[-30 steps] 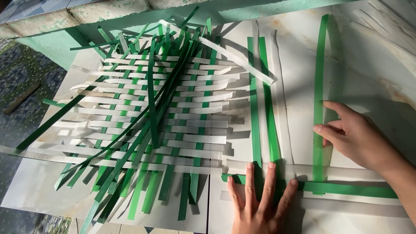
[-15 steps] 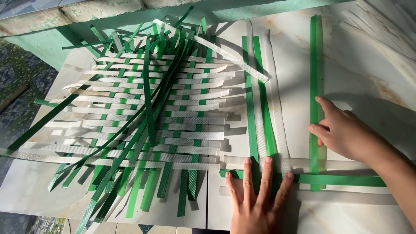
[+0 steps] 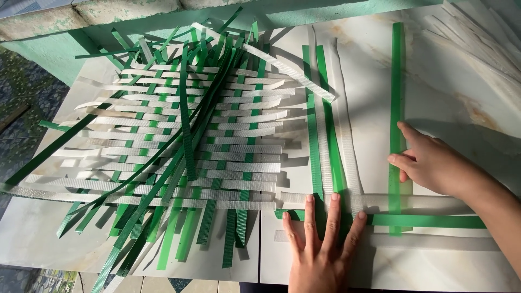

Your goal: Weaving green and white plastic strips together to create a mat-like structure.

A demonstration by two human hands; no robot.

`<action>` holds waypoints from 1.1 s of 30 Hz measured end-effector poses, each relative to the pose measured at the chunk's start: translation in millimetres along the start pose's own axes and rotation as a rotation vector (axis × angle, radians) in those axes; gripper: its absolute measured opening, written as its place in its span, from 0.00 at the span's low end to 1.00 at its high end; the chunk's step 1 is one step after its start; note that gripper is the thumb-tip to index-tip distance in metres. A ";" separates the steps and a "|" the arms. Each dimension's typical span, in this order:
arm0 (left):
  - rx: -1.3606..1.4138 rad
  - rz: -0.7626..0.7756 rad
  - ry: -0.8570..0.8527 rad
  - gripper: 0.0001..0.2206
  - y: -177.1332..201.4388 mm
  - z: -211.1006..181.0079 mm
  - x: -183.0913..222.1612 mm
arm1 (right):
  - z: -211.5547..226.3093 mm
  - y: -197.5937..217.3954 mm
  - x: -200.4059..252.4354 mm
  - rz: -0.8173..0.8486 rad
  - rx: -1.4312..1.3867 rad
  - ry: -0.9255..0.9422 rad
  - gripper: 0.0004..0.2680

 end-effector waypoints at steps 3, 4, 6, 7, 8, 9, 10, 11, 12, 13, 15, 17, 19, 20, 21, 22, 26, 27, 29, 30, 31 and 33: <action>0.016 -0.014 0.001 0.27 1.6 0.7 -0.2 | -2.1 -2.4 2.2 0.021 -0.012 0.002 0.29; 0.018 -0.014 0.001 0.27 3.0 1.3 0.3 | -6.4 -2.9 2.0 0.020 -0.011 0.001 0.29; -0.033 0.067 -0.045 0.66 -0.1 0.4 1.5 | -8.2 -4.2 1.4 0.028 -0.182 0.083 0.29; -0.033 0.067 -0.045 0.66 -1.7 -0.4 1.8 | -13.3 -4.6 1.8 0.028 -0.182 0.083 0.29; -0.013 0.051 -0.031 0.50 -1.9 -0.3 2.2 | -18.0 -5.1 2.2 0.036 -0.281 0.083 0.28; 0.007 0.036 -0.017 0.34 -2.3 -0.4 2.5 | -22.9 -5.5 2.6 0.043 -0.381 0.083 0.27; 0.008 0.036 -0.018 0.34 -1.5 0.1 2.6 | -20.9 -6.5 6.3 0.042 -0.382 0.082 0.27; 0.004 0.034 -0.017 0.33 -0.6 0.4 2.4 | -20.6 -8.4 9.8 0.054 -0.339 0.059 0.22; 0.002 0.029 -0.017 0.33 0.2 0.1 1.5 | -21.3 -9.2 13.6 0.063 -0.299 0.034 0.17; 0.005 0.027 -0.021 0.33 -0.1 -0.5 1.3 | -15.8 -8.4 19.5 0.059 -0.301 0.031 0.17; -0.013 0.035 -0.028 0.62 -0.5 -0.2 1.6 | -6.6 -2.8 31.6 -0.023 -0.134 -0.006 0.13; -0.024 0.046 -0.042 0.65 0.2 0.2 1.5 | -21.1 -3.9 19.8 -0.108 -0.062 0.047 0.13; -0.035 0.059 -0.051 0.68 -1.9 -0.7 1.4 | -33.9 -6.0 13.2 -0.190 0.015 0.103 0.14; -0.011 0.017 -0.023 0.49 -0.3 -0.2 0.9 | -33.5 -4.0 15.3 -0.270 -0.023 0.241 0.16; 0.014 -0.025 0.006 0.30 1.2 0.4 0.4 | -34.0 -1.7 19.0 -0.355 -0.063 0.377 0.21; 0.015 -0.025 0.005 0.30 0.1 0.0 0.6 | -29.3 2.8 27.7 -0.355 -0.063 0.376 0.21; 0.021 -0.039 0.015 0.26 -0.2 -0.1 0.8 | -48.0 -35.2 25.6 0.063 0.067 0.400 0.47; 0.034 -0.045 0.016 0.25 0.9 0.6 -0.2 | -53.5 -47.7 22.8 0.094 0.203 0.560 0.52; 0.016 -0.105 0.024 0.23 1.1 0.2 -1.8 | -57.7 -53.5 26.7 0.083 0.196 0.572 0.55; -0.001 -0.160 0.037 0.21 3.0 0.8 -3.0 | -58.5 -55.7 28.4 0.080 0.192 0.585 0.57; -0.004 -0.168 0.036 0.21 2.2 -0.1 -3.3 | -51.8 -54.4 32.5 0.072 0.193 0.589 0.57; -0.012 -0.247 0.061 0.20 4.3 0.6 -3.3 | -56.7 -59.6 33.2 0.183 0.193 0.322 0.58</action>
Point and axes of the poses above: each hand's wrist, its own x-axis away from the middle knuckle, its own y-axis out of the back of the hand, z = x × y, the point moved 7 cm from there along -x, towards the middle knuckle, and after that the axes turned 3 degrees about -x, right-handed, at the moved point
